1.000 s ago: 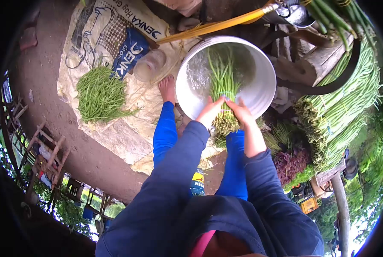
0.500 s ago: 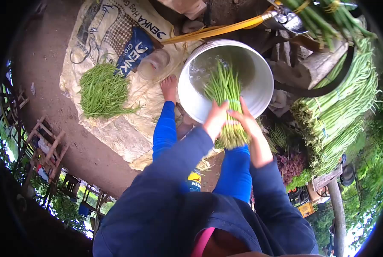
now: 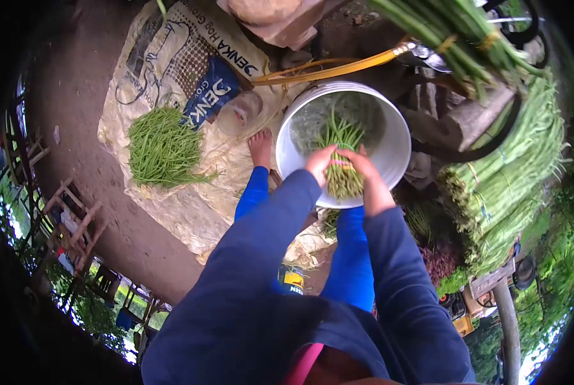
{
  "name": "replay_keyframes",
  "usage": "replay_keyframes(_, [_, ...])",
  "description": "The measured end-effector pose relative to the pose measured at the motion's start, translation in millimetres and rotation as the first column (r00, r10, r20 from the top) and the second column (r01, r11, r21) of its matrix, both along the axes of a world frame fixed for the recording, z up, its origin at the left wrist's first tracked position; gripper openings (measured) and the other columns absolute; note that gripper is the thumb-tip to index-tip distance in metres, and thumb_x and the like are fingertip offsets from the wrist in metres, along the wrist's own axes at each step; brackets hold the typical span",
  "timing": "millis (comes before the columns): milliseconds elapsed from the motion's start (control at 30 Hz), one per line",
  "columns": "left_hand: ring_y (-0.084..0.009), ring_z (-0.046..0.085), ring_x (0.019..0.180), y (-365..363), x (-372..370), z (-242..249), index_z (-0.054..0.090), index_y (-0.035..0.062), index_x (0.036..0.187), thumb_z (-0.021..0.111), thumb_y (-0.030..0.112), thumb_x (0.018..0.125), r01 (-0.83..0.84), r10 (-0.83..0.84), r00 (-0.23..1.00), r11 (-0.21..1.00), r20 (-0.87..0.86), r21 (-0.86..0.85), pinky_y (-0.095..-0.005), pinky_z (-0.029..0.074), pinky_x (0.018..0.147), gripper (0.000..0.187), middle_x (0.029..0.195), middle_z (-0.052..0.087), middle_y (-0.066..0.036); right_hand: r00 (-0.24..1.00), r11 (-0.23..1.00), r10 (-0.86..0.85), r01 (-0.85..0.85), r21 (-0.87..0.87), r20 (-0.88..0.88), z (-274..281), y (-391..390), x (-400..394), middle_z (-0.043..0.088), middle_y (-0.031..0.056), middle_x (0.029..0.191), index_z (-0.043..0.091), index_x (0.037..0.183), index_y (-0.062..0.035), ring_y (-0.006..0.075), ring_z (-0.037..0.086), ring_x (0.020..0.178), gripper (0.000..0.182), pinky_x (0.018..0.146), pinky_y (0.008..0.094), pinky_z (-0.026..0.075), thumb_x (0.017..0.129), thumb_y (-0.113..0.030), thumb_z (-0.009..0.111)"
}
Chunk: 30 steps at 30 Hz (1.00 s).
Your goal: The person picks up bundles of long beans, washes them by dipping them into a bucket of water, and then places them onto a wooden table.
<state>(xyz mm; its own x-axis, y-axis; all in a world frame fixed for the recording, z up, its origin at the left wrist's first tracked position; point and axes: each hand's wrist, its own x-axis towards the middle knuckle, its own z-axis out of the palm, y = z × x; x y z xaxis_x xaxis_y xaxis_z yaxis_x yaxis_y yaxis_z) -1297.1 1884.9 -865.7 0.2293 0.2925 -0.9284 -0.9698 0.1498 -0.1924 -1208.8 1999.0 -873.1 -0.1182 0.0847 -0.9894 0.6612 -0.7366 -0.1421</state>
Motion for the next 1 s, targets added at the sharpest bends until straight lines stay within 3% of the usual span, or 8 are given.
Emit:
replay_keyframes(33, [-0.0290,0.069,0.079,-5,1,-52,0.055,0.0104,0.115,0.051,0.032,0.097,0.005,-0.005,1.000,1.000,-0.004,0.006,-0.0451,0.059,0.066,0.028,0.097,0.067,-0.016,0.991,0.995,0.095,-0.096,0.004,0.095,-74,-12,12,0.067,0.0133,0.104,0.033,0.143,0.0014,0.0203,0.068,0.081,0.080,0.066,0.0336,0.056,0.082,-0.032,0.073])
replay_keyframes(167, [-0.0290,0.069,0.080,-27,16,-116,0.059,0.0063,0.108,0.050,0.034,0.098,-0.006,0.008,0.999,0.999,-0.054,0.041,-0.0441,0.059,0.069,0.031,0.093,0.068,-0.015,0.997,0.949,0.008,0.019,-0.314,0.082,-89,-27,6,0.069,0.0111,0.100,0.063,0.111,-0.0053,0.0209,0.068,0.075,0.039,0.063,0.0368,0.056,0.089,-0.038,0.062])
replay_keyframes(200, [-0.0290,0.069,0.080,-35,26,-104,0.059,0.0063,0.108,0.050,0.034,0.098,-0.007,0.009,0.999,1.000,-0.040,0.030,-0.0441,0.059,0.069,0.031,0.093,0.068,-0.015,0.995,0.946,0.009,0.023,-0.324,0.096,-53,-29,13,0.069,0.0111,0.100,0.063,0.111,-0.0053,0.0209,0.068,0.075,0.039,0.063,0.0368,0.056,0.089,-0.038,0.062])
replay_keyframes(267, [-0.0282,0.069,0.082,-42,28,-47,0.059,0.0054,0.110,0.051,0.032,0.097,-0.290,0.235,0.950,0.908,0.203,0.303,-0.0430,0.059,0.071,0.030,0.092,0.068,-0.014,0.835,0.828,-0.507,0.403,-0.390,-0.212,38,-32,17,0.064,0.0116,0.107,0.051,0.127,-0.0017,0.0192,0.065,0.087,0.047,0.063,0.0366,0.055,0.088,-0.024,0.066])
replay_keyframes(400, [-0.0276,0.067,0.090,-18,25,131,0.055,0.0050,0.123,0.051,0.032,0.098,-0.192,0.192,0.981,0.970,0.011,0.148,-0.0429,0.057,0.080,0.037,0.108,0.066,-0.014,0.964,0.983,-0.126,0.089,-0.164,-0.235,142,-8,38,0.056,0.0146,0.124,0.005,0.153,-0.0083,0.0223,0.061,0.104,0.092,0.088,0.0340,0.051,0.086,-0.012,0.068])
replay_keyframes(467, [-0.0270,0.064,0.100,-13,25,193,0.051,0.0043,0.128,0.055,0.032,0.097,-0.410,0.376,0.911,0.871,0.171,0.269,-0.0449,0.057,0.078,0.042,0.116,0.062,-0.014,0.949,0.997,0.061,-0.074,-0.028,-0.309,222,2,40,0.051,0.0149,0.133,0.007,0.154,-0.0108,0.0226,0.057,0.114,0.092,0.095,0.0324,0.047,0.086,-0.013,0.069])
replay_keyframes(567, [-0.0275,0.060,0.112,-15,26,216,0.050,0.0075,0.132,0.049,0.043,0.098,-0.469,0.380,0.875,0.818,0.300,0.334,-0.0494,0.047,0.098,0.049,0.124,0.060,-0.013,0.924,0.988,0.024,-0.080,-0.132,-0.383,267,19,53,0.049,0.0131,0.139,0.012,0.153,-0.0053,0.0206,0.049,0.125,0.090,0.101,0.0324,0.042,0.085,-0.014,0.070])
replay_keyframes(1000, [-0.0318,0.051,0.125,15,22,267,0.047,0.0104,0.139,0.042,0.061,0.094,-0.623,0.507,0.778,0.699,0.371,0.351,-0.0515,0.034,0.110,0.068,0.137,0.053,-0.012,0.787,0.826,0.562,-0.550,0.123,-0.255,461,44,-11,0.051,0.0138,0.136,0.010,0.153,-0.0016,0.0171,0.049,0.122,0.095,0.104,0.0286,0.037,0.083,-0.012,0.073])
